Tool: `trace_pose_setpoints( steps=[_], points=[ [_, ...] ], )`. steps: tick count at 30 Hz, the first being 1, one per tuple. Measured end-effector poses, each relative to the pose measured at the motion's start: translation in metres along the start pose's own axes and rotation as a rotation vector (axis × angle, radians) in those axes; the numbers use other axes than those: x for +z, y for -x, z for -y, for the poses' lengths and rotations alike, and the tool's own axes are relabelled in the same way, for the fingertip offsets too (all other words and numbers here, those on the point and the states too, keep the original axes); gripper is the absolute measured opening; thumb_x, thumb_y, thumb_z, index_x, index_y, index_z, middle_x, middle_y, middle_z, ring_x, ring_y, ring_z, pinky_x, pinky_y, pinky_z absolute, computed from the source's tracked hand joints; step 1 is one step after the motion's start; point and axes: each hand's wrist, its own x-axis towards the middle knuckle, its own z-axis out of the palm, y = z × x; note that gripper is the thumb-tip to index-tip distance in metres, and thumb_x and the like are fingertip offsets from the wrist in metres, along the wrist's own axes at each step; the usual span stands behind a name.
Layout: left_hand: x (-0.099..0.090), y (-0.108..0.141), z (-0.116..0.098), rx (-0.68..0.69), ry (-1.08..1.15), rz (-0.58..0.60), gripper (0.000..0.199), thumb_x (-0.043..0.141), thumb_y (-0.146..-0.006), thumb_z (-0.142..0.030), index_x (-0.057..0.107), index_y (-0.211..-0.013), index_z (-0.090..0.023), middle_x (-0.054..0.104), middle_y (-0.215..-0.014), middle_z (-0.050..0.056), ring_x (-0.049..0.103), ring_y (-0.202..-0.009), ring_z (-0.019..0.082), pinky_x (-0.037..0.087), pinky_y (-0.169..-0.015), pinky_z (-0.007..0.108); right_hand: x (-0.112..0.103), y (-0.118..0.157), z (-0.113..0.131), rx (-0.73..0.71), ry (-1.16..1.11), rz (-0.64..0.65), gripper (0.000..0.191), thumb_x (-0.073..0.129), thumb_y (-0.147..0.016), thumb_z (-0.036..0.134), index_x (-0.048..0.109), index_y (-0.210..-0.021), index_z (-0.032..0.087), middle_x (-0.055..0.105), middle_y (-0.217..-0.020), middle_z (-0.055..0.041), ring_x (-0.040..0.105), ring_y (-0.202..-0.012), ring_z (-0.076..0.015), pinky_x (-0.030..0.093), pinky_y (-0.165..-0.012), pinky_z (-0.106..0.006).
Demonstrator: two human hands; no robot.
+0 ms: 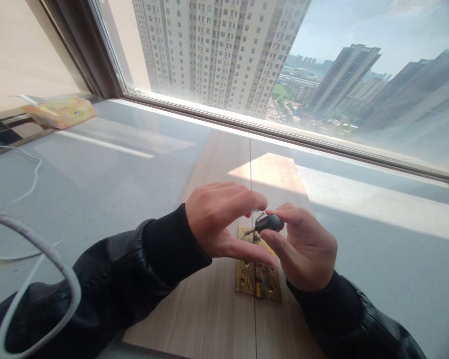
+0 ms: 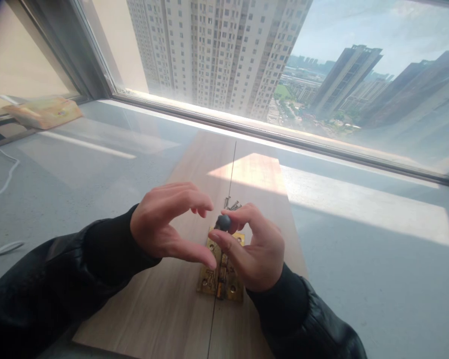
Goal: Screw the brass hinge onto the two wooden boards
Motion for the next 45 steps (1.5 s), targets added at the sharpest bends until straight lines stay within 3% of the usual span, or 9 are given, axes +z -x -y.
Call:
trace_pose_setpoints(
  steps=[3, 6, 16, 24, 29, 36, 38, 41, 45],
  points=[
    [0.005, 0.0, -0.012, -0.159, -0.117, -0.047, 0.046, 0.063, -0.068, -0.061, 0.052, -0.065, -0.016, 0.049, -0.054, -0.004, 0.043, -0.049, 0.007, 0.035, -0.047, 0.021, 0.0, -0.002, 0.002, -0.037, 0.024, 0.055, 0.022, 0.068, -0.071, 0.016, 0.061, -0.092, 0.02, 0.056, -0.071, -0.0013, 0.053, -0.067, -0.0163, 0.044, -0.058, -0.033],
    [0.007, 0.002, -0.015, -0.251, -0.178, 0.014, 0.05, 0.059, -0.072, -0.06, 0.045, -0.052, -0.016, 0.041, -0.046, -0.005, 0.033, -0.043, 0.006, 0.027, -0.043, 0.021, 0.0, -0.005, 0.004, -0.122, 0.048, 0.096, 0.022, 0.069, -0.069, 0.013, 0.061, -0.088, 0.019, 0.056, -0.069, -0.0009, 0.052, -0.063, -0.0149, 0.043, -0.055, -0.031],
    [0.005, -0.002, -0.029, -0.125, -0.459, 0.179, 0.037, 0.042, -0.088, -0.045, 0.054, -0.065, -0.018, 0.051, -0.055, 0.0, 0.043, -0.05, 0.013, 0.015, -0.045, 0.027, -0.009, -0.013, -0.001, -0.193, 0.054, 0.222, 0.026, 0.067, -0.066, 0.008, 0.061, -0.089, 0.018, 0.06, -0.075, -0.0044, 0.054, -0.066, -0.016, 0.045, -0.056, -0.031],
    [-0.007, -0.011, -0.024, -0.136, -0.439, 0.399, 0.031, 0.04, -0.09, -0.039, 0.055, -0.074, -0.017, 0.056, -0.069, 0.003, 0.047, -0.065, 0.015, 0.027, -0.05, 0.026, -0.012, -0.007, -0.006, -0.092, -0.003, 0.174, 0.024, 0.049, -0.085, 0.025, 0.063, -0.104, 0.019, 0.056, -0.076, -0.0039, 0.053, -0.069, -0.0169, 0.042, -0.062, -0.034],
    [-0.013, -0.014, -0.014, -0.133, -0.331, 0.526, 0.032, 0.036, -0.091, -0.037, 0.055, -0.076, -0.015, 0.058, -0.079, 0.005, 0.046, -0.069, 0.016, 0.038, -0.062, 0.029, -0.012, -0.007, -0.009, -0.097, 0.052, 0.212, 0.022, 0.051, -0.084, 0.022, 0.063, -0.103, 0.019, 0.055, -0.076, -0.0032, 0.052, -0.069, -0.0162, 0.043, -0.061, -0.033],
    [-0.012, -0.015, -0.02, -0.096, -0.294, 0.567, 0.026, 0.037, -0.092, -0.03, 0.058, -0.091, -0.015, 0.058, -0.086, 0.006, 0.046, -0.076, 0.018, 0.042, -0.071, 0.033, -0.009, -0.009, -0.009, -0.196, 0.127, 0.281, 0.038, 0.055, -0.081, 0.013, 0.056, -0.118, 0.019, 0.05, -0.08, -0.0037, 0.05, -0.073, -0.0158, 0.044, -0.062, -0.032],
    [-0.01, -0.014, -0.023, -0.093, -0.291, 0.566, 0.023, 0.038, -0.091, -0.027, 0.057, -0.094, -0.015, 0.058, -0.087, 0.006, 0.047, -0.077, 0.019, 0.042, -0.072, 0.034, -0.007, -0.01, -0.007, -0.196, 0.157, 0.268, 0.03, 0.055, -0.081, 0.013, 0.059, -0.111, 0.017, 0.047, -0.076, -0.0024, 0.048, -0.069, -0.0146, 0.042, -0.059, -0.03],
    [-0.006, -0.013, -0.027, -0.094, -0.282, 0.573, 0.02, 0.04, -0.088, -0.019, 0.057, -0.095, -0.013, 0.057, -0.088, 0.008, 0.047, -0.079, 0.019, 0.043, -0.075, 0.034, -0.006, -0.011, -0.005, -0.198, 0.179, 0.248, 0.004, 0.058, -0.078, 0.014, 0.059, -0.08, 0.016, 0.045, -0.067, 0.0003, 0.044, -0.061, -0.0122, 0.038, -0.053, -0.027],
    [-0.003, -0.011, -0.03, -0.11, -0.242, 0.531, 0.024, 0.043, -0.081, -0.01, 0.055, -0.101, -0.015, 0.056, -0.096, 0.007, 0.05, -0.084, 0.019, 0.045, -0.076, 0.033, -0.006, -0.012, -0.002, -0.172, 0.223, 0.19, 0.02, 0.064, -0.073, 0.017, 0.047, -0.062, 0.018, 0.043, -0.059, 0.003, 0.04, -0.054, -0.0098, 0.034, -0.048, -0.024]
  ],
)
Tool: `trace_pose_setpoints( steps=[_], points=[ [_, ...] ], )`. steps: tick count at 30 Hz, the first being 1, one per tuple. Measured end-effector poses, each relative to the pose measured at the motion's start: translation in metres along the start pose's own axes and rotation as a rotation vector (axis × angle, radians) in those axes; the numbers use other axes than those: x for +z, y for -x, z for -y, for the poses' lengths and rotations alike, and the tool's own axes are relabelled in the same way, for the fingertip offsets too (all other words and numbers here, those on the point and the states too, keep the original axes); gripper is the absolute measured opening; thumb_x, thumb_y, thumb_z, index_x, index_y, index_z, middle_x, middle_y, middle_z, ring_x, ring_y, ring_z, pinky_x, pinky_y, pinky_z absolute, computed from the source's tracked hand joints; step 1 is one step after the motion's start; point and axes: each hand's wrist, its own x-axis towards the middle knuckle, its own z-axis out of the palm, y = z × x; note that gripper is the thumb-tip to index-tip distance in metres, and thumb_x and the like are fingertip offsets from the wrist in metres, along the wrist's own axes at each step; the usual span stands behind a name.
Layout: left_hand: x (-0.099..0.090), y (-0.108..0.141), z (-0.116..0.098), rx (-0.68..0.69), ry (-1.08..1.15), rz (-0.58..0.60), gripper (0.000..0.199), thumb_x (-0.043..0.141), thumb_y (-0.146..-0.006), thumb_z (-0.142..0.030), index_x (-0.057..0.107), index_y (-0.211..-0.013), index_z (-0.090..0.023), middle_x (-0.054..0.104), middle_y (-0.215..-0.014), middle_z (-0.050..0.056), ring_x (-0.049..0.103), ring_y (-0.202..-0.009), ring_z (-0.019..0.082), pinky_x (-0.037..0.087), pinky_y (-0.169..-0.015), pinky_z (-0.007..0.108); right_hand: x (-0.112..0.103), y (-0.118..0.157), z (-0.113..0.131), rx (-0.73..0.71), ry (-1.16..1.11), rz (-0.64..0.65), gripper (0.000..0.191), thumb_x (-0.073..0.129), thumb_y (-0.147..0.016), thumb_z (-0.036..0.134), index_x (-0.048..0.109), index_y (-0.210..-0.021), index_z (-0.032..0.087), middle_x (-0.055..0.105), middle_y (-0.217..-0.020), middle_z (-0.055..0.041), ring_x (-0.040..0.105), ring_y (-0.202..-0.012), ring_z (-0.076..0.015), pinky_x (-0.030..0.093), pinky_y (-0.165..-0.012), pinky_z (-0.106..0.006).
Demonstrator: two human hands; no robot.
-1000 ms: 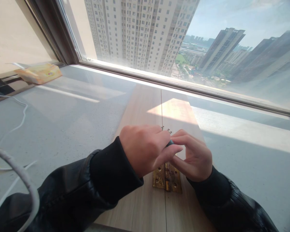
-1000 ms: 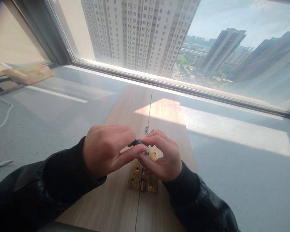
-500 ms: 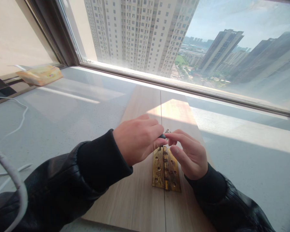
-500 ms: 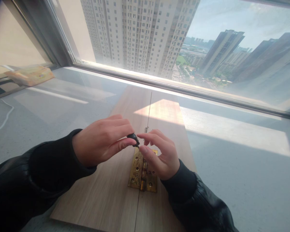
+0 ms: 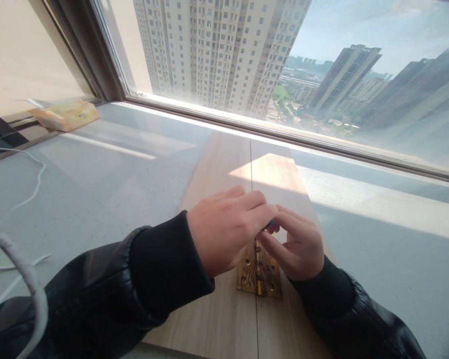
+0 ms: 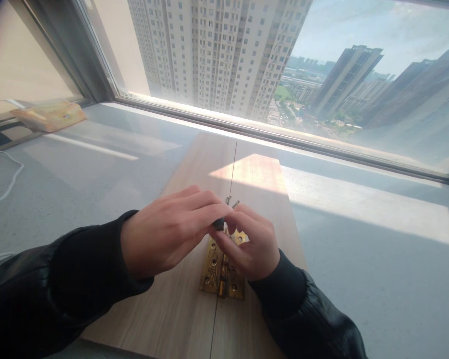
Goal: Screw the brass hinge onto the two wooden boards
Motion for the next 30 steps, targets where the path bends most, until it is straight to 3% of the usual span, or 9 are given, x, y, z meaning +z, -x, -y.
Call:
trace_pose_setpoints(
  steps=[3, 6, 9, 18, 23, 27, 30],
  points=[
    [-0.001, 0.001, -0.002, -0.069, 0.007, -0.126, 0.022, 0.052, -0.081, -0.027, 0.055, -0.1, -0.016, 0.056, -0.095, 0.007, 0.053, -0.082, 0.019, 0.046, -0.07, 0.031, 0.0, 0.002, -0.001, 0.01, -0.005, -0.021, 0.014, 0.067, -0.071, 0.018, 0.053, -0.068, 0.018, 0.046, -0.06, 0.0028, 0.042, -0.053, -0.0096, 0.034, -0.048, -0.024],
    [-0.002, 0.002, -0.003, -0.159, -0.068, -0.334, 0.035, 0.054, -0.079, -0.05, 0.057, -0.079, -0.015, 0.056, -0.071, 0.004, 0.051, -0.063, 0.015, 0.039, -0.054, 0.027, 0.0, 0.004, -0.002, 0.012, -0.008, 0.003, 0.012, 0.067, -0.07, 0.018, 0.055, -0.07, 0.018, 0.047, -0.061, 0.0022, 0.043, -0.053, -0.0098, 0.035, -0.048, -0.024],
    [0.001, 0.002, -0.005, -0.182, -0.134, -0.416, 0.041, 0.052, -0.08, -0.053, 0.055, -0.063, -0.016, 0.054, -0.058, 0.001, 0.047, -0.051, 0.011, 0.029, -0.046, 0.024, 0.002, 0.003, -0.001, -0.019, 0.021, 0.008, 0.015, 0.066, -0.071, 0.019, 0.052, -0.069, 0.018, 0.045, -0.06, 0.0023, 0.042, -0.053, -0.01, 0.033, -0.048, -0.024],
    [0.004, 0.007, -0.015, -0.191, -0.249, -0.404, 0.039, 0.057, -0.078, -0.05, 0.056, -0.057, -0.018, 0.054, -0.056, 0.0, 0.048, -0.049, 0.014, 0.02, -0.045, 0.026, 0.006, -0.003, 0.006, -0.106, 0.136, -0.066, 0.028, 0.065, -0.074, 0.021, 0.04, -0.062, 0.02, 0.036, -0.057, 0.0044, 0.035, -0.051, -0.0086, 0.026, -0.047, -0.023],
    [0.005, 0.008, -0.017, -0.177, -0.262, -0.392, 0.029, 0.055, -0.082, -0.036, 0.056, -0.061, -0.017, 0.053, -0.058, 0.0, 0.044, -0.05, 0.013, 0.02, -0.045, 0.026, 0.01, -0.002, 0.006, -0.109, 0.17, -0.09, 0.028, 0.065, -0.073, 0.021, 0.04, -0.062, 0.02, 0.036, -0.057, 0.0044, 0.034, -0.051, -0.0084, 0.026, -0.046, -0.023],
    [0.003, 0.006, -0.008, -0.144, -0.237, -0.342, 0.029, 0.049, -0.086, -0.033, 0.057, -0.064, -0.016, 0.052, -0.062, 0.002, 0.046, -0.056, 0.015, 0.026, -0.047, 0.027, 0.01, 0.001, 0.005, -0.063, 0.126, -0.079, 0.016, 0.068, -0.07, 0.02, 0.052, -0.074, 0.017, 0.045, -0.063, 0.0014, 0.041, -0.056, -0.0106, 0.033, -0.05, -0.025],
    [0.0, 0.004, 0.001, -0.11, -0.19, -0.259, 0.027, 0.048, -0.087, -0.031, 0.06, -0.069, -0.014, 0.054, -0.068, 0.003, 0.047, -0.062, 0.016, 0.035, -0.055, 0.028, 0.008, 0.002, 0.006, -0.033, 0.09, -0.043, 0.019, 0.065, -0.072, 0.018, 0.058, -0.09, 0.014, 0.049, -0.07, -0.0021, 0.046, -0.063, -0.0134, 0.039, -0.055, -0.028]
  ],
)
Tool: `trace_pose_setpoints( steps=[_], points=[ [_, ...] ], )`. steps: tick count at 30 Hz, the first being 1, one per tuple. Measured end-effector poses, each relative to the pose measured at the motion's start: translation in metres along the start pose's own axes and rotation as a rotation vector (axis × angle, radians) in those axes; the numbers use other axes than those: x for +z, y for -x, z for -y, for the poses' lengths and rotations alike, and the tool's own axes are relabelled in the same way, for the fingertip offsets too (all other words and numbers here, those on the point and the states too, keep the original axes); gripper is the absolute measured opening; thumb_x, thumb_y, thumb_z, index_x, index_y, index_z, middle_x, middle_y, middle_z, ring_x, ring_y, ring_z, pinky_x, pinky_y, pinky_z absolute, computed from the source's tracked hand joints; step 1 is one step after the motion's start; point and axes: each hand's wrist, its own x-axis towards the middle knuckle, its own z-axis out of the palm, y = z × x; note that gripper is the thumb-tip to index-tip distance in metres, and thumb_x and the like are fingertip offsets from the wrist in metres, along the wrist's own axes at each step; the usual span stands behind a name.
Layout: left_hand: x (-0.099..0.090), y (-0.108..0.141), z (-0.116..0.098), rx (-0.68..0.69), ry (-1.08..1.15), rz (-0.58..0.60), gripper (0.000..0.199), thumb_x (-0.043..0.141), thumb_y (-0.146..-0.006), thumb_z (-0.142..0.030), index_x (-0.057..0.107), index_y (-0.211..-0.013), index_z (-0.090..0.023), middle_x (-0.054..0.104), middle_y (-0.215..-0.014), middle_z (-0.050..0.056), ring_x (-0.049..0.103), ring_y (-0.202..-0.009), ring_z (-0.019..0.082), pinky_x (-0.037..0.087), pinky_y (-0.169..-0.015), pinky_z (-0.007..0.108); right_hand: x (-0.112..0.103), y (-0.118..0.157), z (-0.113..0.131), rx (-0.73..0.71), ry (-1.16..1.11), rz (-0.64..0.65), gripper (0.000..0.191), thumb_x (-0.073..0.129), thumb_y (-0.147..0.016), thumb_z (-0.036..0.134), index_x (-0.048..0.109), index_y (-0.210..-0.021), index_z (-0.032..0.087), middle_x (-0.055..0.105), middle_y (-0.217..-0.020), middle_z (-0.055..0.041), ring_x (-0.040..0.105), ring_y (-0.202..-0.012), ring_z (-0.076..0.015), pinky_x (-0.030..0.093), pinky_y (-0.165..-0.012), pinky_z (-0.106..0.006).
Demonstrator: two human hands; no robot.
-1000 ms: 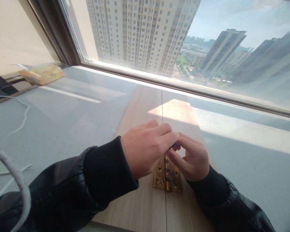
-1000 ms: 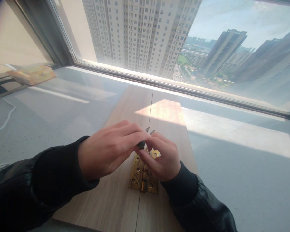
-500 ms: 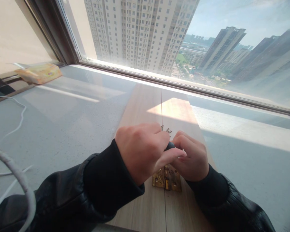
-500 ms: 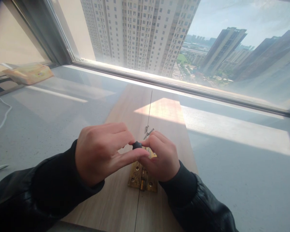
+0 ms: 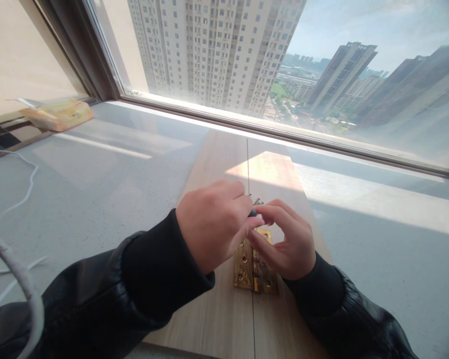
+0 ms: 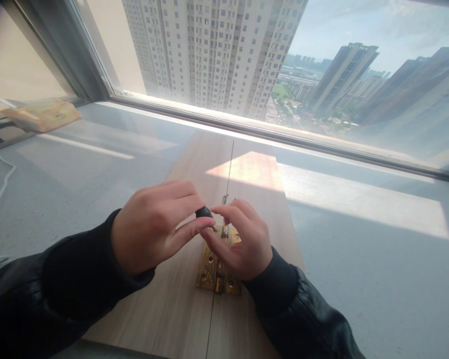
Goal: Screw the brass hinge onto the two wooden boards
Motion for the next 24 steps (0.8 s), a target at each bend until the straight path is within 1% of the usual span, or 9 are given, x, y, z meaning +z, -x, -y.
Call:
trace_pose_setpoints(
  steps=[3, 6, 8, 10, 12, 14, 16, 20, 24],
  points=[
    [-0.0018, -0.0031, 0.0047, 0.067, 0.097, 0.095, 0.021, 0.046, -0.088, -0.024, 0.062, -0.08, -0.013, 0.058, -0.075, 0.004, 0.048, -0.07, 0.016, 0.04, -0.065, 0.028, -0.001, -0.0007, -0.0001, 0.0, -0.039, 0.036, 0.016, 0.059, -0.075, 0.014, 0.059, -0.091, 0.014, 0.05, -0.073, -0.0035, 0.047, -0.066, -0.0146, 0.04, -0.058, -0.03],
    [-0.0033, -0.005, 0.0048, 0.119, 0.166, 0.167, 0.019, 0.046, -0.087, -0.019, 0.063, -0.087, -0.012, 0.059, -0.08, 0.005, 0.049, -0.075, 0.017, 0.043, -0.069, 0.029, -0.0016, -0.0023, -0.0018, -0.01, -0.054, 0.047, 0.005, 0.057, -0.074, 0.013, 0.054, -0.074, 0.017, 0.046, -0.067, -0.001, 0.043, -0.063, -0.0136, 0.037, -0.056, -0.029],
    [-0.0034, -0.0052, 0.0045, 0.136, 0.184, 0.185, 0.018, 0.046, -0.085, -0.017, 0.063, -0.089, -0.013, 0.059, -0.082, 0.005, 0.05, -0.076, 0.017, 0.044, -0.07, 0.03, -0.0018, -0.0025, -0.0036, -0.007, -0.037, 0.036, 0.015, 0.058, -0.074, 0.013, 0.047, -0.066, 0.018, 0.043, -0.063, 0.0009, 0.04, -0.06, -0.0127, 0.034, -0.053, -0.027],
    [-0.0027, -0.0044, 0.0044, 0.119, 0.215, 0.156, 0.018, 0.049, -0.083, -0.018, 0.064, -0.091, -0.015, 0.059, -0.082, 0.005, 0.052, -0.077, 0.017, 0.045, -0.07, 0.03, -0.0017, -0.0015, -0.0052, 0.0, -0.026, 0.022, 0.019, 0.062, -0.073, 0.015, 0.045, -0.065, 0.019, 0.041, -0.061, 0.0023, 0.039, -0.058, -0.012, 0.033, -0.052, -0.027],
    [-0.0011, -0.0029, 0.0042, 0.059, 0.229, 0.067, 0.019, 0.054, -0.08, -0.028, 0.065, -0.088, -0.014, 0.059, -0.079, 0.005, 0.053, -0.074, 0.017, 0.045, -0.067, 0.029, -0.0014, 0.0, -0.0059, 0.01, -0.035, 0.037, 0.015, 0.064, -0.072, 0.017, 0.049, -0.069, 0.019, 0.041, -0.062, 0.0023, 0.04, -0.058, -0.0122, 0.033, -0.052, -0.027],
    [0.0006, -0.0012, 0.0031, -0.023, 0.196, -0.043, 0.03, 0.058, -0.077, -0.043, 0.065, -0.077, -0.013, 0.059, -0.072, 0.005, 0.054, -0.069, 0.017, 0.044, -0.062, 0.029, -0.0007, 0.0008, -0.0053, 0.012, -0.033, 0.051, 0.014, 0.064, -0.071, 0.018, 0.05, -0.071, 0.019, 0.042, -0.063, 0.002, 0.04, -0.058, -0.0125, 0.033, -0.052, -0.027],
    [0.0019, 0.0, 0.001, -0.079, 0.144, -0.096, 0.037, 0.058, -0.076, -0.05, 0.063, -0.067, -0.014, 0.058, -0.065, 0.004, 0.053, -0.063, 0.016, 0.042, -0.057, 0.027, 0.0, 0.0002, -0.0036, -0.003, -0.002, 0.037, 0.017, 0.064, -0.071, 0.017, 0.047, -0.068, 0.019, 0.041, -0.062, 0.0021, 0.039, -0.057, -0.0123, 0.031, -0.051, -0.026],
    [0.0018, 0.0007, -0.0028, -0.067, 0.103, -0.08, 0.034, 0.055, -0.082, -0.041, 0.06, -0.063, -0.014, 0.056, -0.061, 0.002, 0.049, -0.057, 0.014, 0.036, -0.052, 0.025, 0.0013, -0.0032, -0.0009, -0.056, 0.065, -0.013, 0.024, 0.064, -0.071, 0.016, 0.041, -0.064, 0.02, 0.037, -0.06, 0.0031, 0.037, -0.057, -0.0117, 0.028, -0.05, -0.026],
    [-0.0007, -0.0004, 0.0011, -0.005, 0.128, -0.032, 0.028, 0.052, -0.084, -0.033, 0.06, -0.066, -0.013, 0.055, -0.064, 0.003, 0.047, -0.059, 0.013, 0.036, -0.054, 0.025, 0.0003, -0.0037, -0.0015, -0.019, 0.013, -0.012, 0.017, 0.068, -0.071, 0.02, 0.051, -0.072, 0.018, 0.044, -0.063, 0.0015, 0.042, -0.059, -0.0122, 0.035, -0.052, -0.027]
  ],
)
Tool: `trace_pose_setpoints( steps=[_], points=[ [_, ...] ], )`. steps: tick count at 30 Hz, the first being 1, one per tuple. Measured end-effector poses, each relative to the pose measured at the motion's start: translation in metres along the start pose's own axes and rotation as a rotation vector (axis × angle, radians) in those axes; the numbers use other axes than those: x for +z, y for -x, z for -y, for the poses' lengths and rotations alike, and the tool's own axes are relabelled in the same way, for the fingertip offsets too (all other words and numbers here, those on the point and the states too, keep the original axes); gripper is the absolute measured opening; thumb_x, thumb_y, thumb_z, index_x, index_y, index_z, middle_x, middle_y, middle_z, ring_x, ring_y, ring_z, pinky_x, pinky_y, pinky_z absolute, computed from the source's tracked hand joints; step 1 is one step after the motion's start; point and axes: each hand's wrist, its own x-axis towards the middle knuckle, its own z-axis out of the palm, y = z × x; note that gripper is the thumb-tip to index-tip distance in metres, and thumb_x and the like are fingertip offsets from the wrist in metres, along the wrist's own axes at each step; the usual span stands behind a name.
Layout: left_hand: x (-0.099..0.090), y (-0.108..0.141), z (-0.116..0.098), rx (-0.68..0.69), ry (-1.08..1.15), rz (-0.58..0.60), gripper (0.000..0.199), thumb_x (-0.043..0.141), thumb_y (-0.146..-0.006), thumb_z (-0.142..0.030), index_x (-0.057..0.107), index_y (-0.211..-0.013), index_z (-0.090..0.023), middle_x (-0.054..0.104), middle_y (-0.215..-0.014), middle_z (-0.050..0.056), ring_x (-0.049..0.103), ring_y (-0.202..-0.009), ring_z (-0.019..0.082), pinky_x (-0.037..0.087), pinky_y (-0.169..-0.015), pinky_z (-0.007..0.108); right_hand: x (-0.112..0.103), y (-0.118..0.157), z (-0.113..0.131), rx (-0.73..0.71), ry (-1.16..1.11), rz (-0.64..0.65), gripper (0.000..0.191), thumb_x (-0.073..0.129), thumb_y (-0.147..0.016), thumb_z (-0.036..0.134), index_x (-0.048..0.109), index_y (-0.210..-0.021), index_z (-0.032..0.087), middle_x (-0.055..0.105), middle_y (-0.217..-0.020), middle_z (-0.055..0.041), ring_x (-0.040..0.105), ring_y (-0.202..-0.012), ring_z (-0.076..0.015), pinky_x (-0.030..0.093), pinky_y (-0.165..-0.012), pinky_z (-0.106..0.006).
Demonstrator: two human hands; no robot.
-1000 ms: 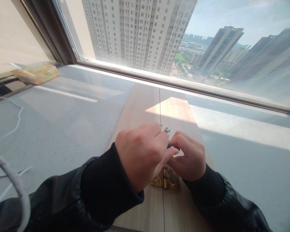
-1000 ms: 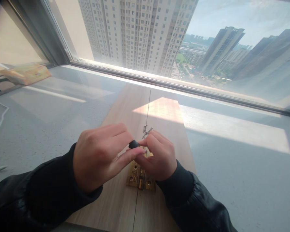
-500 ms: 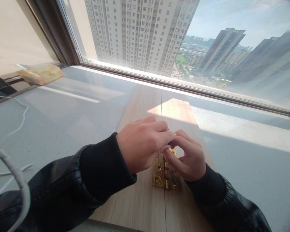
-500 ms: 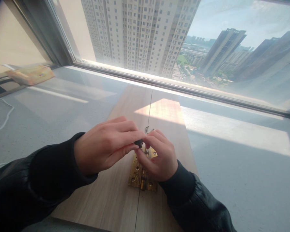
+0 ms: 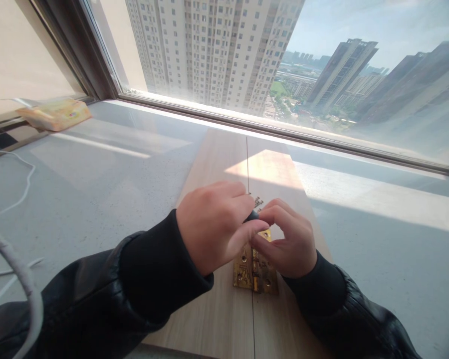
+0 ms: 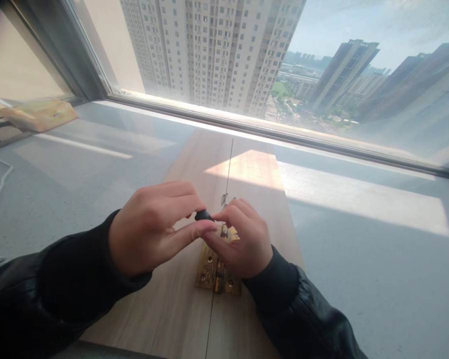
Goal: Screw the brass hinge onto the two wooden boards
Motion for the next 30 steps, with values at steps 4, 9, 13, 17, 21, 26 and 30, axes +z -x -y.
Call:
trace_pose_setpoints(
  steps=[4, 9, 13, 17, 21, 26, 30],
  points=[
    [-0.003, -0.003, 0.007, 0.032, 0.145, 0.104, 0.022, 0.049, -0.086, -0.025, 0.065, -0.077, -0.012, 0.057, -0.072, 0.004, 0.051, -0.067, 0.013, 0.04, -0.062, 0.024, -0.003, 0.003, -0.001, 0.049, -0.084, 0.071, 0.018, 0.062, -0.076, 0.018, 0.058, -0.094, 0.017, 0.051, -0.073, -0.0024, 0.049, -0.067, -0.0149, 0.042, -0.059, -0.031],
    [-0.003, -0.006, 0.012, 0.079, 0.261, 0.185, 0.022, 0.047, -0.087, -0.021, 0.066, -0.083, -0.011, 0.059, -0.078, 0.005, 0.051, -0.074, 0.014, 0.043, -0.07, 0.025, -0.003, 0.003, -0.002, 0.03, -0.106, 0.113, 0.012, 0.058, -0.079, 0.014, 0.06, -0.09, 0.018, 0.051, -0.074, -0.0034, 0.048, -0.069, -0.0159, 0.042, -0.058, -0.032],
    [-0.001, -0.008, 0.015, 0.138, 0.242, 0.212, 0.023, 0.046, -0.087, -0.021, 0.067, -0.085, -0.011, 0.059, -0.08, 0.006, 0.05, -0.075, 0.015, 0.043, -0.073, 0.026, -0.003, 0.002, -0.003, 0.025, -0.112, 0.171, 0.006, 0.055, -0.081, 0.014, 0.055, -0.076, 0.018, 0.046, -0.069, -0.0014, 0.044, -0.067, -0.0151, 0.038, -0.057, -0.031],
    [0.003, -0.007, 0.014, 0.156, 0.265, 0.168, 0.02, 0.048, -0.086, -0.018, 0.067, -0.09, -0.015, 0.06, -0.084, 0.005, 0.053, -0.079, 0.015, 0.044, -0.077, 0.027, -0.005, 0.002, -0.005, 0.062, -0.106, 0.176, 0.01, 0.057, -0.08, 0.018, 0.049, -0.073, 0.019, 0.04, -0.066, 0.0012, 0.041, -0.064, -0.0138, 0.036, -0.056, -0.029],
    [0.005, -0.005, 0.009, 0.043, 0.21, -0.034, 0.023, 0.06, -0.079, -0.032, 0.066, -0.087, -0.012, 0.06, -0.077, 0.005, 0.055, -0.072, 0.015, 0.045, -0.068, 0.028, -0.006, 0.004, -0.006, 0.136, -0.093, 0.1, 0.018, 0.062, -0.075, 0.021, 0.045, -0.07, 0.02, 0.042, -0.064, 0.0028, 0.04, -0.058, -0.0116, 0.034, -0.052, -0.027],
    [0.007, -0.002, 0.001, -0.105, 0.094, -0.097, 0.042, 0.061, -0.073, -0.053, 0.064, -0.066, -0.012, 0.058, -0.062, 0.003, 0.053, -0.059, 0.014, 0.042, -0.056, 0.027, -0.004, 0.005, -0.006, 0.15, -0.051, 0.032, 0.028, 0.068, -0.067, 0.021, 0.04, -0.065, 0.021, 0.042, -0.062, 0.0041, 0.04, -0.055, -0.0105, 0.033, -0.05, -0.026],
    [0.012, 0.0, -0.005, -0.096, 0.1, -0.088, 0.034, 0.056, -0.08, -0.042, 0.062, -0.062, -0.013, 0.056, -0.061, 0.003, 0.051, -0.057, 0.012, 0.039, -0.053, 0.025, -0.003, 0.005, -0.007, 0.122, -0.03, 0.008, 0.027, 0.068, -0.067, 0.02, 0.041, -0.065, 0.021, 0.04, -0.061, 0.0042, 0.038, -0.055, -0.0106, 0.031, -0.05, -0.026]
  ],
)
